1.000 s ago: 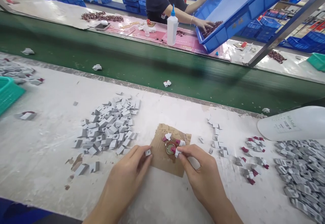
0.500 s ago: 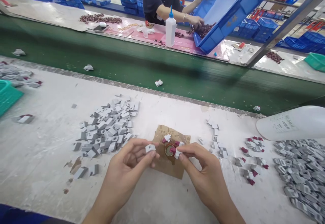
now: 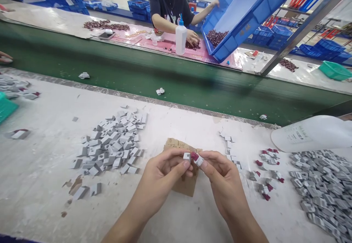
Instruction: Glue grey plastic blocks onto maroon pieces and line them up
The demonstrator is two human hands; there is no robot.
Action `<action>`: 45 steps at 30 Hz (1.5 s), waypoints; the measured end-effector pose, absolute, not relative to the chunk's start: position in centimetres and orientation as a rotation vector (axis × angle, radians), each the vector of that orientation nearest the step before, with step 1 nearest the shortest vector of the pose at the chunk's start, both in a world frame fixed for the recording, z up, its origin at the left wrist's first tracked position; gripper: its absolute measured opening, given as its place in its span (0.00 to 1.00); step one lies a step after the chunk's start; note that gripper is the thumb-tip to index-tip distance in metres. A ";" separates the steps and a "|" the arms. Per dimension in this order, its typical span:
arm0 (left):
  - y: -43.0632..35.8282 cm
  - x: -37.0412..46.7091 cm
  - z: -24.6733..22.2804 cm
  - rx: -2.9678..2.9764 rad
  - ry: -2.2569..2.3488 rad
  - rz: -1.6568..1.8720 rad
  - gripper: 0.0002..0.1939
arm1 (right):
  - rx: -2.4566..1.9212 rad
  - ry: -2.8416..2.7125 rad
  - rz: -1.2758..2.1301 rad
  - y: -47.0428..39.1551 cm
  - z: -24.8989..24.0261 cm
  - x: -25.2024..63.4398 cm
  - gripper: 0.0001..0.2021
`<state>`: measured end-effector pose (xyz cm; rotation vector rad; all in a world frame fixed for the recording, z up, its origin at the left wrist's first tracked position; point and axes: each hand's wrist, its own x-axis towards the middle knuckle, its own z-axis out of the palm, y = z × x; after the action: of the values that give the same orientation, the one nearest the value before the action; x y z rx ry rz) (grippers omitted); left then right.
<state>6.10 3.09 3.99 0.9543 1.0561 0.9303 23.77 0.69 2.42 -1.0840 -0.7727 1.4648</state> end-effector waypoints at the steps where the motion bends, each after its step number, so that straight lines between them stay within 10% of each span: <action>1: 3.1 6.1 4.0 0.955 1.056 0.934 0.09 | -1.085 -0.775 1.464 0.6 2.3 23.8 0.07; 19: 6.2 5.9 5.2 1.435 0.973 0.547 0.07 | -1.201 -1.236 1.445 2.2 3.7 27.3 0.11; 26: 17.5 12.5 4.1 1.782 1.474 0.622 0.06 | -1.958 -1.279 0.527 11.8 2.5 35.8 0.19; 33: 25.8 17.7 2.5 1.766 1.703 0.387 0.17 | -2.249 -1.261 0.312 18.0 0.4 40.6 0.15; 45: 16.1 10.9 3.7 2.023 1.859 0.308 0.20 | -1.650 -1.716 0.570 4.8 1.5 32.6 0.08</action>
<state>10.93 16.13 3.73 2.0228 1.8587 0.3083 32.62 4.80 1.47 -1.6500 -1.7155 0.5696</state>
